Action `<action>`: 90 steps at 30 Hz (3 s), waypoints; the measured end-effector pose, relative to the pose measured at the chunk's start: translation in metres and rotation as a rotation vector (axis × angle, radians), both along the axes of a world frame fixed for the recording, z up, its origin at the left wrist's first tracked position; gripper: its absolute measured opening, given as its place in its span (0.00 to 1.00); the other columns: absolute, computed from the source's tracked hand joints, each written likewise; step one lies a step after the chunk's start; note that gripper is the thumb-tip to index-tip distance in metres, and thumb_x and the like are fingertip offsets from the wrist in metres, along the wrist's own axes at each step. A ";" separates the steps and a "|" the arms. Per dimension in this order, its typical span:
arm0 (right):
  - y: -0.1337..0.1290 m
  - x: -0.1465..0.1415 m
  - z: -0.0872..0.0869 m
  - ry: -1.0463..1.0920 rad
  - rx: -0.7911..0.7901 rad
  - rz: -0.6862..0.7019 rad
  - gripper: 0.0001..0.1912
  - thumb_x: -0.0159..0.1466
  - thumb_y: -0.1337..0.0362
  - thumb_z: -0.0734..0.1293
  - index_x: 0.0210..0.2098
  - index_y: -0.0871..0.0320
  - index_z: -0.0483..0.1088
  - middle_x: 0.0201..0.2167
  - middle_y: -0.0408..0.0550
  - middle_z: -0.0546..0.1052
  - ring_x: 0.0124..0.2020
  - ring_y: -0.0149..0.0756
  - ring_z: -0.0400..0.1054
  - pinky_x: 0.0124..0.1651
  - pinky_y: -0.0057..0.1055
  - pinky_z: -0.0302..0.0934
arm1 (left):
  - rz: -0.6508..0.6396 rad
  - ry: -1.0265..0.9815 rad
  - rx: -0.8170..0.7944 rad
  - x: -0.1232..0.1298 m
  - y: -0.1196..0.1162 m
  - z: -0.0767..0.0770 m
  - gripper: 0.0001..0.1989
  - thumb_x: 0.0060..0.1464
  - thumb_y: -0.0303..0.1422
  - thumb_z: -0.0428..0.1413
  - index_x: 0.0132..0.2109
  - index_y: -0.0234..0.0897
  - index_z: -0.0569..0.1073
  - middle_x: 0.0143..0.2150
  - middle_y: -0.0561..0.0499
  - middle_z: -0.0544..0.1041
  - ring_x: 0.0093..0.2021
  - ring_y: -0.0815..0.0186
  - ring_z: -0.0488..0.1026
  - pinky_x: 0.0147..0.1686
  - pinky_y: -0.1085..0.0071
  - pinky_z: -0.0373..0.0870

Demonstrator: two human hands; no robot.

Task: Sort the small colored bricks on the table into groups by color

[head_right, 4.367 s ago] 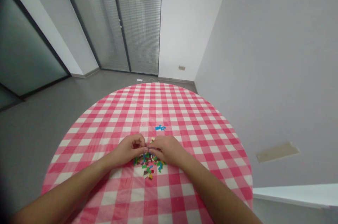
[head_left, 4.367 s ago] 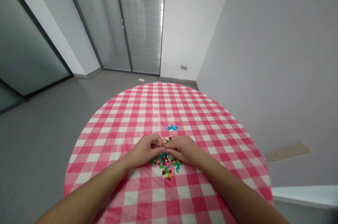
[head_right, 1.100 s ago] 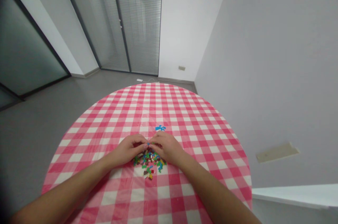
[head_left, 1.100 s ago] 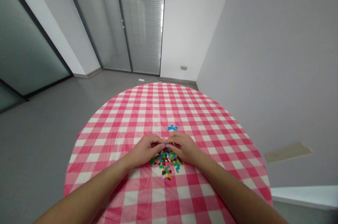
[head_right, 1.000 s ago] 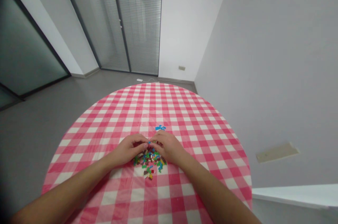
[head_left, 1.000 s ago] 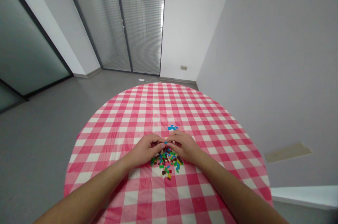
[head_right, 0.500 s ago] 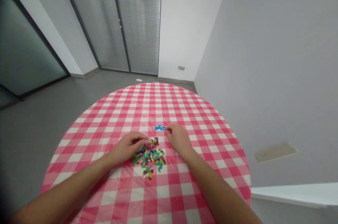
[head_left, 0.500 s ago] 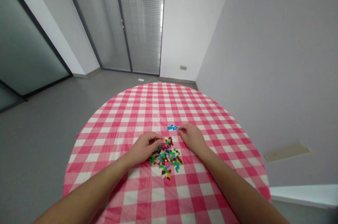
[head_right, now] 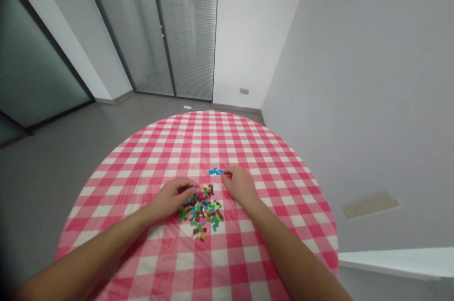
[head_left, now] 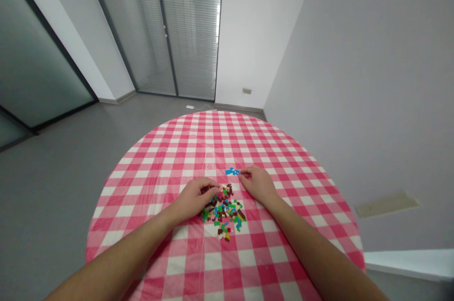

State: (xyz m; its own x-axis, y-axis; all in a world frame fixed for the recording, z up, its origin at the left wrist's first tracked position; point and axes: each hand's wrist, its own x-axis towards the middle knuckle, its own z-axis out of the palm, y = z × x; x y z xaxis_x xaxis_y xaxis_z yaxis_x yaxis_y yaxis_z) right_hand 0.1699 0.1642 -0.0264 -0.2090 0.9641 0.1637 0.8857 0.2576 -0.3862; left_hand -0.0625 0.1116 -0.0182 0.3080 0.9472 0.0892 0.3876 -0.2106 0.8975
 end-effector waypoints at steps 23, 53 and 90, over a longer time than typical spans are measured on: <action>-0.007 -0.002 0.003 0.054 0.060 0.087 0.11 0.62 0.66 0.63 0.37 0.58 0.77 0.33 0.48 0.79 0.34 0.36 0.71 0.39 0.29 0.60 | -0.206 0.264 0.070 -0.028 0.010 0.008 0.07 0.49 0.26 0.53 0.32 0.36 0.77 0.33 0.50 0.77 0.33 0.66 0.73 0.35 0.72 0.67; -0.027 -0.014 0.010 0.152 -0.076 0.659 0.09 0.63 0.66 0.64 0.37 0.56 0.77 0.31 0.46 0.80 0.31 0.33 0.72 0.36 0.26 0.60 | -0.299 0.431 0.245 -0.012 0.002 0.009 0.04 0.53 0.29 0.57 0.34 0.38 0.78 0.33 0.50 0.76 0.38 0.64 0.70 0.40 0.70 0.63; -0.027 -0.013 0.011 0.167 -0.009 0.632 0.10 0.66 0.61 0.63 0.39 0.54 0.77 0.33 0.46 0.80 0.33 0.34 0.72 0.36 0.27 0.59 | -0.166 0.099 -0.007 -0.007 -0.003 0.002 0.04 0.54 0.30 0.54 0.32 0.36 0.70 0.28 0.53 0.75 0.30 0.68 0.71 0.31 0.73 0.65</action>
